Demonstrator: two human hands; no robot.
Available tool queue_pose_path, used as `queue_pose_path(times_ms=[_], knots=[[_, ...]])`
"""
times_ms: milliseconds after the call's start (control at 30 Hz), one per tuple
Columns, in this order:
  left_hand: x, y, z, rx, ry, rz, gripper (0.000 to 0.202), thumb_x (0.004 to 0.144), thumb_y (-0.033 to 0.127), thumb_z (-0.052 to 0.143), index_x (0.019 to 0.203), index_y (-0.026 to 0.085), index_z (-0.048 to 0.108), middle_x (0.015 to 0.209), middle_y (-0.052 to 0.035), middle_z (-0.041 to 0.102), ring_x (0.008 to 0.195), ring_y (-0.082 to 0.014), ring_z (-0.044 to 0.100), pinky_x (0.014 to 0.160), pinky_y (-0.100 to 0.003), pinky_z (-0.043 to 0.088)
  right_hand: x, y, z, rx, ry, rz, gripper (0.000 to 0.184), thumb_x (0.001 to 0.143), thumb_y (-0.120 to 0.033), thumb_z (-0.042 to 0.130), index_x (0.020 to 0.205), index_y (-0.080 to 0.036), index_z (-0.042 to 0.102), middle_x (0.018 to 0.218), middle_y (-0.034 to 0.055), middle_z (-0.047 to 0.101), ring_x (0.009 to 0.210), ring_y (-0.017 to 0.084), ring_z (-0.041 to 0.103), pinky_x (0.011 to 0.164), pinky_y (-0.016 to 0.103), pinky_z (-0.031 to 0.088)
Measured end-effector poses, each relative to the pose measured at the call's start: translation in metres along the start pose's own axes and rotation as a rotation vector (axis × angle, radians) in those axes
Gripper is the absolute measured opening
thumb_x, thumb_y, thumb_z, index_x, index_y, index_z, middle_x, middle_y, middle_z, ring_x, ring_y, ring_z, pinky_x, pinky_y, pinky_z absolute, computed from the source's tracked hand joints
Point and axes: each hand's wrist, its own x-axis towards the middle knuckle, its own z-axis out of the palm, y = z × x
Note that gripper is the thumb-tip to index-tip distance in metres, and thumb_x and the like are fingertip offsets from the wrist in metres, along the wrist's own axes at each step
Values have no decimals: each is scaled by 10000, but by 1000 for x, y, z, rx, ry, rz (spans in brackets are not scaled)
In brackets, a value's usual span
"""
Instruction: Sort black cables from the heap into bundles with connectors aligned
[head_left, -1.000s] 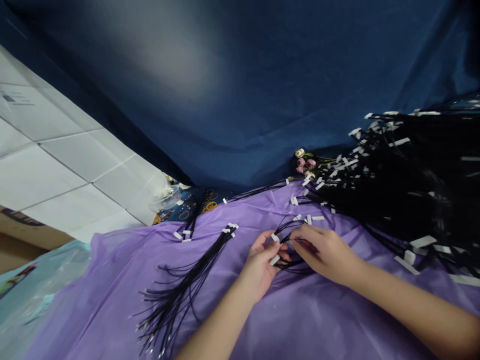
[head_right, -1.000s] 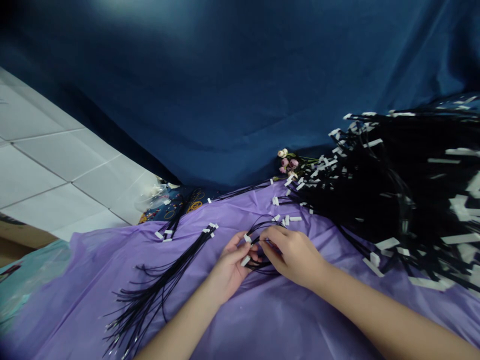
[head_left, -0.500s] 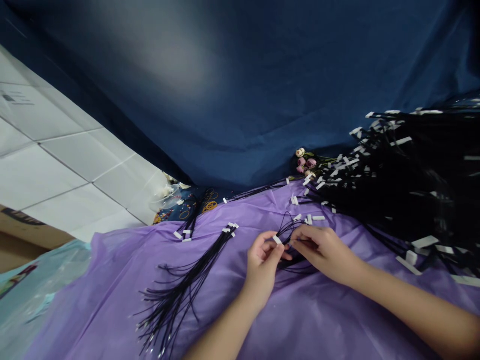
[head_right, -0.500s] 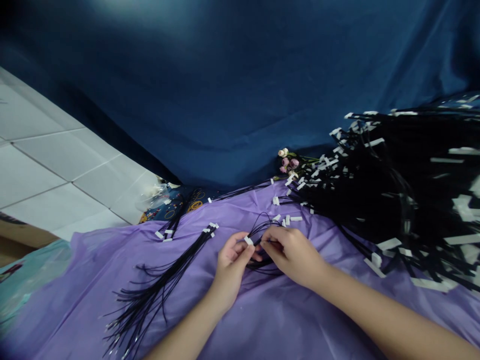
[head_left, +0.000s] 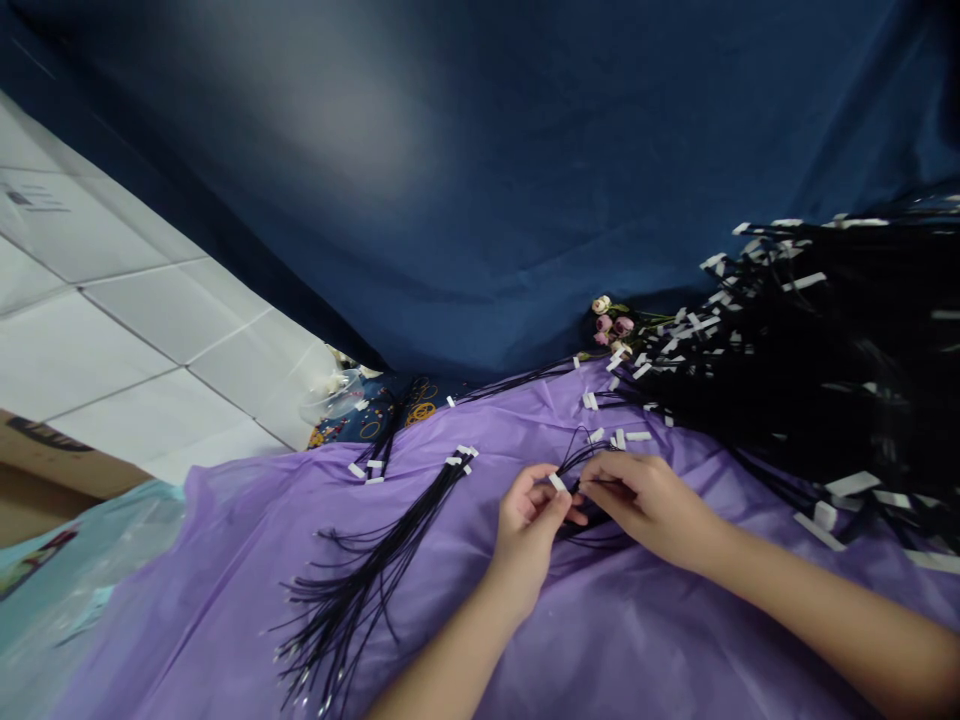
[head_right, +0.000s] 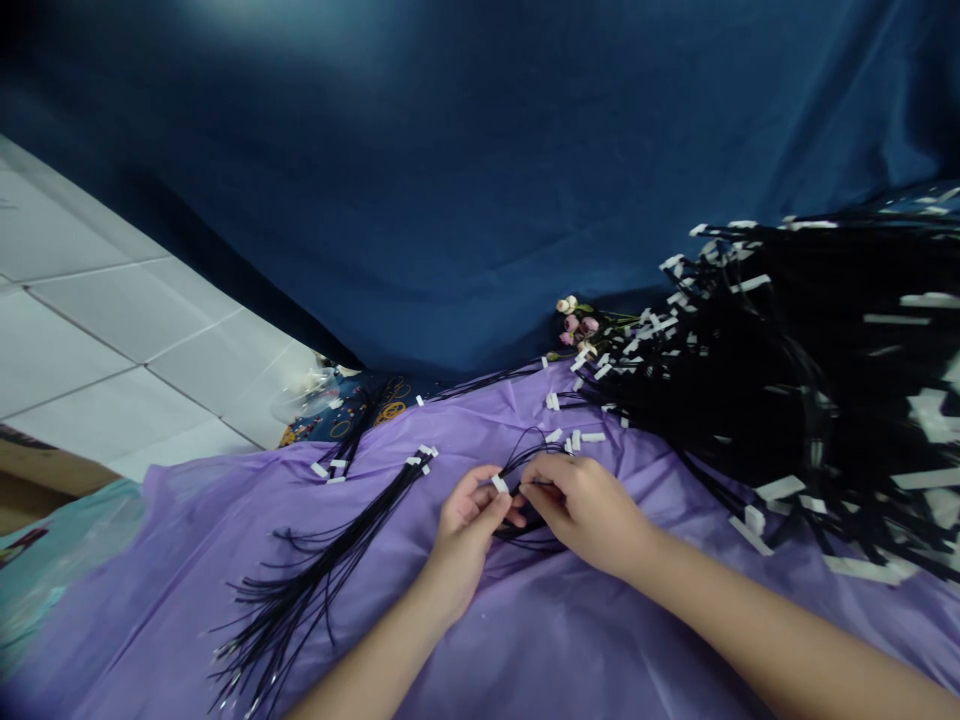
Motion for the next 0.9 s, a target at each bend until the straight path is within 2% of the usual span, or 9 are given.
queue_pose_path(times_ms=[133, 233, 333, 567, 900], knots=[[2, 0, -1, -67, 1, -26, 377, 733, 282, 745, 1027, 159, 544, 763, -32, 689, 616, -133, 639, 658, -236, 438, -2, 3, -1, -86, 11, -59, 123, 866, -123, 494, 893, -209, 577, 735, -5, 631, 611, 122, 567, 558, 233, 395], [3, 1, -3, -123, -11, -54, 369, 723, 273, 754, 1017, 166, 558, 758, -27, 688, 605, -126, 633, 652, -232, 434, -3, 7, -1, -124, 14, -142, 186, 865, -100, 494, 973, -219, 587, 820, 12, 653, 699, 135, 608, 605, 234, 427], [3, 2, -4, -149, -36, -65, 350, 722, 259, 755, 1006, 167, 572, 753, -27, 686, 604, -125, 632, 654, -234, 434, -3, 8, -1, -107, 19, -173, 173, 878, -97, 493, 954, -220, 589, 871, 18, 661, 768, 138, 627, 648, 233, 447], [3, 4, -5, -138, -35, -83, 356, 695, 253, 774, 986, 152, 595, 736, -33, 678, 604, -132, 627, 652, -243, 443, -2, 7, 2, -15, 13, -160, 185, 869, -70, 496, 911, -209, 611, 858, 17, 658, 787, 130, 629, 689, 225, 462], [4, 7, -3, -132, -22, -107, 344, 698, 218, 763, 983, 147, 583, 719, -29, 675, 590, -116, 603, 636, -238, 455, -2, 6, -4, -65, -6, -189, 190, 874, -68, 482, 889, -206, 612, 847, 23, 652, 767, 137, 618, 673, 235, 452]])
